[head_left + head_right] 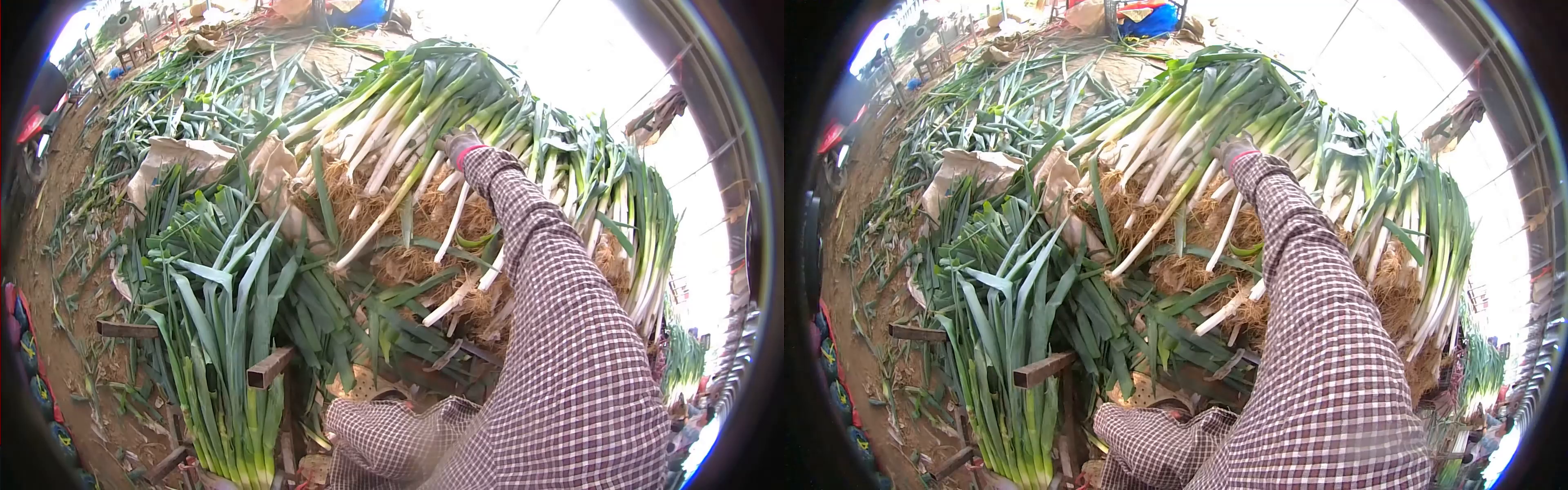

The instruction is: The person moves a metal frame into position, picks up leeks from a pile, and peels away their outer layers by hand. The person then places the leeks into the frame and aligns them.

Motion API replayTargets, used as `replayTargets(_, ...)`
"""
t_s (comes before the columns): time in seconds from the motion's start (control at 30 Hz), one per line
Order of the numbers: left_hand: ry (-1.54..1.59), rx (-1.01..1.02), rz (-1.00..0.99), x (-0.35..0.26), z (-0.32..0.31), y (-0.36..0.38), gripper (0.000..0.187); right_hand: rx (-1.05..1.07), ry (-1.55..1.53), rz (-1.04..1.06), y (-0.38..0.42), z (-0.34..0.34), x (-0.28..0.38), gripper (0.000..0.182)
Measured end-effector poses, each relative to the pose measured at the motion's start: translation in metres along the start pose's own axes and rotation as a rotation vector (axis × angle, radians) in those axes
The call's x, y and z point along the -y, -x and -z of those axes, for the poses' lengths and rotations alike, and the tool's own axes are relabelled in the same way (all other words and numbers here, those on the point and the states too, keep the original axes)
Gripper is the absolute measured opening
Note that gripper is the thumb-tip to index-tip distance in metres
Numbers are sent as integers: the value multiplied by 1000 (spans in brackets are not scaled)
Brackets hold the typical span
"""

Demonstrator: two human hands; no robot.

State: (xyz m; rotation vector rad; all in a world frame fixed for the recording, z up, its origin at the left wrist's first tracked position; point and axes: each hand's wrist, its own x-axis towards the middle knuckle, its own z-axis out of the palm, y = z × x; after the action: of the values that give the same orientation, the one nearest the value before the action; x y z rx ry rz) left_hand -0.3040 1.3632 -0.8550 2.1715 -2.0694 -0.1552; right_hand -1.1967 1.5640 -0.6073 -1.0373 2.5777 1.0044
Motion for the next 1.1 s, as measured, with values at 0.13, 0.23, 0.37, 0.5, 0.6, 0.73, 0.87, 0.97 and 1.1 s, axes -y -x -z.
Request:
replayTargets(0.13, 6, -7, 4, 1, 1, -2, 40, 100, 106, -37, 26, 33, 3, 69)
replayTargets(0.23, 15, -15, 8, 6, 3, 0, 40, 116, 194, -9, 7, 17, -4, 66)
replayTargets(0.37, 20, -13, 10, 13, 3, 6, 40, -280, 133, 142, 50, -2, 4, 44)
replayTargets(0.5, 56, -15, 11, 37, 4, 19, 40, -549, -212, 380, 83, 2, 17, 37)
replayTargets(0.6, 164, -60, 7, 57, 5, 27, 40, -151, 172, 252, 77, 5, 13, 31)
replayTargets(0.73, -56, -25, 75, 59, 6, 32, 41, -381, -166, 391, 90, 36, 40, 36)
replayTargets(0.87, -1, -111, 13, 54, 4, 34, 42, -329, -491, 442, 117, 99, 82, 35)
replayTargets(0.97, -25, -113, 61, 49, 9, 36, 41, -339, -547, 582, 130, 136, 118, 39)
replayTargets(1.1, 266, -189, 58, 49, 12, 30, 36, -280, -722, 746, 167, 164, 168, 36)
